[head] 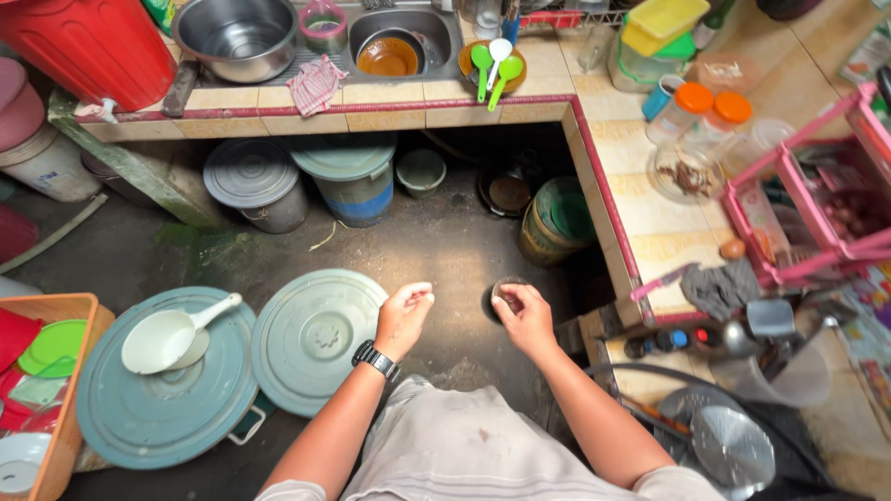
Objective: The person washes and dries several kitchen utensils at a sink. They rinse a green ladle, a white ladle, and a metal spoon in a metal bowl, then dry each with a cloth and place them in a hanging container.
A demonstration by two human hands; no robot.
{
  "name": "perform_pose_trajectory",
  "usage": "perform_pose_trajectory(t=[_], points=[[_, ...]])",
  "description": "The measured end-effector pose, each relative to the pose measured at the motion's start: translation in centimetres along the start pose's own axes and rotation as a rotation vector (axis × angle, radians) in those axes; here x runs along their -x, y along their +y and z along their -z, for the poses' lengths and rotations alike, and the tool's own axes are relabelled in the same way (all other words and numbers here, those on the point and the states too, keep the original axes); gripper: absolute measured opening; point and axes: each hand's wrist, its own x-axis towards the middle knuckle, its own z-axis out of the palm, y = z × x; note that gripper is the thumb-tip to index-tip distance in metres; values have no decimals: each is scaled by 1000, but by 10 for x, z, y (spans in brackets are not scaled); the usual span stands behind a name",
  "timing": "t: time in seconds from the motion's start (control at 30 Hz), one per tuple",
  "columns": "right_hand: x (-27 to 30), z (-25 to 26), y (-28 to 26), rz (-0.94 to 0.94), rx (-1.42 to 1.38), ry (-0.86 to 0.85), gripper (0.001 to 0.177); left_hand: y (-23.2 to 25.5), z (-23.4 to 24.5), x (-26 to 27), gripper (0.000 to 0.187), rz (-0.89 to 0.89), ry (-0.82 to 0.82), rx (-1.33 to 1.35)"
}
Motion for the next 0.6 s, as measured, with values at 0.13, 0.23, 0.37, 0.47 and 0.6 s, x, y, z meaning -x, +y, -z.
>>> perform_pose_trajectory(t=[0.13, 0.23, 0.37, 0.47, 0.6], points=[[-54, -8, 3, 15, -21, 10, 28, -10, -12, -50, 28, -13, 13, -18], [-97, -16, 10, 53, -12, 19, 27, -17, -20, -97, 28, 17, 7, -2], [-172, -28, 19, 109, 33, 31, 31, -25, -26, -168, 28, 9, -5, -10], [-230, -42, 14, 72, 19, 46, 33, -24, -24, -222, 28, -7, -10, -12], [-306, -55, 6, 189, 79, 93, 35, -18, -14, -301, 29, 54, -54, -115]])
